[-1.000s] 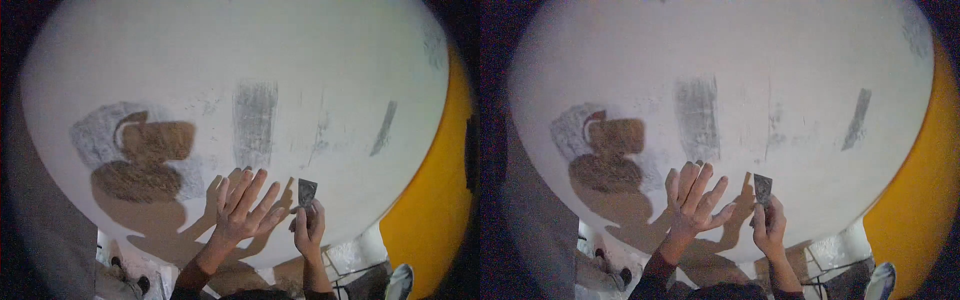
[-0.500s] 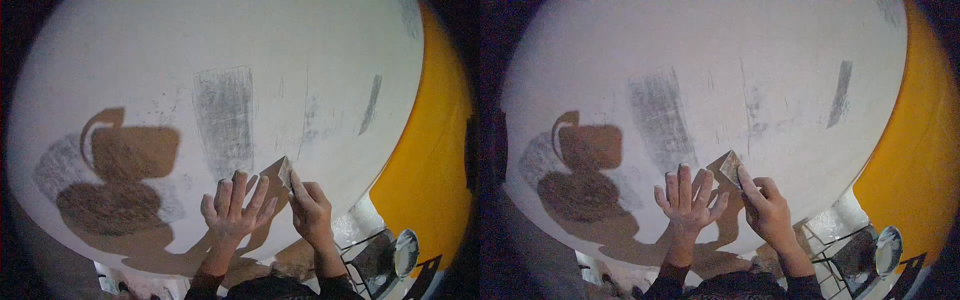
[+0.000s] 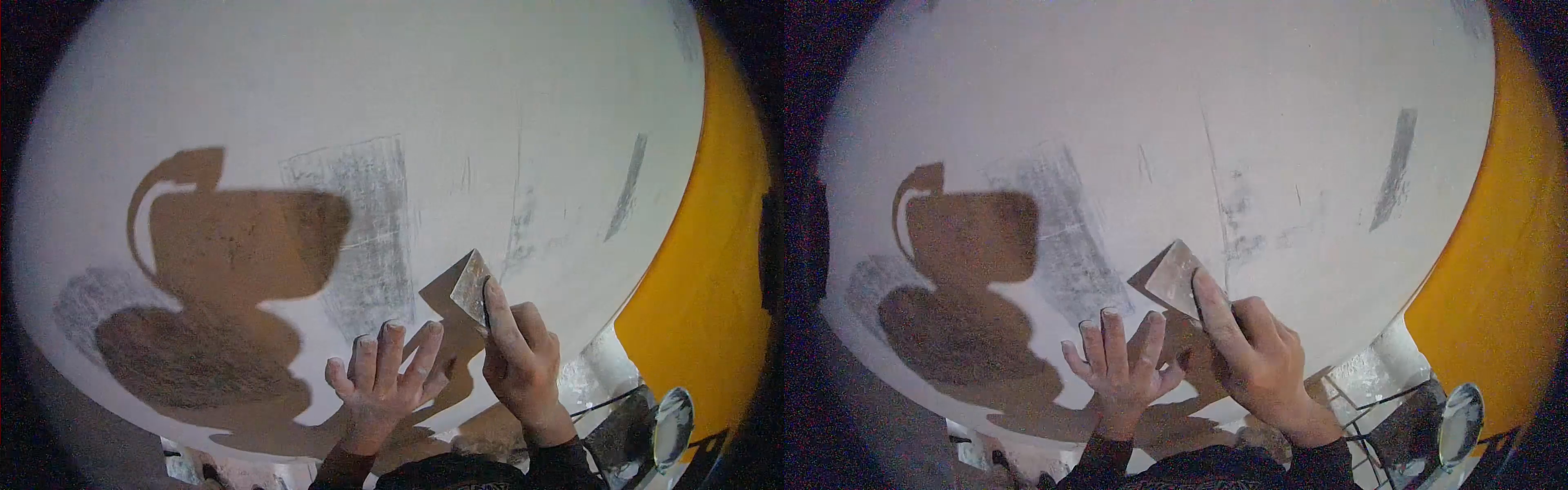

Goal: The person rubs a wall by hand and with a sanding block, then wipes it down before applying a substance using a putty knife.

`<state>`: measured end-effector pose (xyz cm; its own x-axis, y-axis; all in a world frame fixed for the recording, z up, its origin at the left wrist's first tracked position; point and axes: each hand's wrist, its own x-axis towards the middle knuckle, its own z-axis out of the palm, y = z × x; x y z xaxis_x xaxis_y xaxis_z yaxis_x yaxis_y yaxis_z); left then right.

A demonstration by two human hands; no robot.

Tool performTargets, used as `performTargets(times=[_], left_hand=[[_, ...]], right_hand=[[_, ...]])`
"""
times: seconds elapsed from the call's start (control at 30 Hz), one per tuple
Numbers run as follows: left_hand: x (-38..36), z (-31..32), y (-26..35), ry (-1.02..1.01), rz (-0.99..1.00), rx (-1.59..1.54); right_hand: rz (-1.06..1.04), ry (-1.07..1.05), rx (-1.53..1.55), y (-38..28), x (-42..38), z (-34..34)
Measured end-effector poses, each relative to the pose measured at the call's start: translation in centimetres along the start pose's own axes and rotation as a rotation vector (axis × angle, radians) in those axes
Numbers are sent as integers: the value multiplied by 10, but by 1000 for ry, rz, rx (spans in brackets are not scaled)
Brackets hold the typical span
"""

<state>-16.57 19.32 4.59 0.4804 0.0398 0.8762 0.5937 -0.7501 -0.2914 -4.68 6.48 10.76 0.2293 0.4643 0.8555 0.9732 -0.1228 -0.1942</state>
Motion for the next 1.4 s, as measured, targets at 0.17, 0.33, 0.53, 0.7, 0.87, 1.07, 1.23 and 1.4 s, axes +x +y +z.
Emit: performTargets(times=[0.17, 0.33, 0.53, 0.7, 0.87, 1.07, 1.23, 1.4], left_hand=[[-4, 1, 0, -42, 24, 20], [-1, -3, 2, -68, 27, 13], [1, -2, 0, -58, 22, 4], [7, -1, 1, 6, 16, 20], [-2, 2, -4, -60, 58, 5], [9, -2, 0, 33, 14, 28], [1, 7, -2, 24, 22, -72], [10, -2, 3, 53, -40, -117]], right_hand=[[22, -2, 74, -8, 20, -4], [87, 22, 97, -7, 7, 2], [70, 68, 91, -21, 27, -4], [178, 58, 92, -21, 5, 8], [158, 54, 77, -29, 30, -1], [239, 60, 91, -31, 10, 6], [165, 94, 87, -37, 39, -3], [240, 68, 61, -34, 14, 11]])
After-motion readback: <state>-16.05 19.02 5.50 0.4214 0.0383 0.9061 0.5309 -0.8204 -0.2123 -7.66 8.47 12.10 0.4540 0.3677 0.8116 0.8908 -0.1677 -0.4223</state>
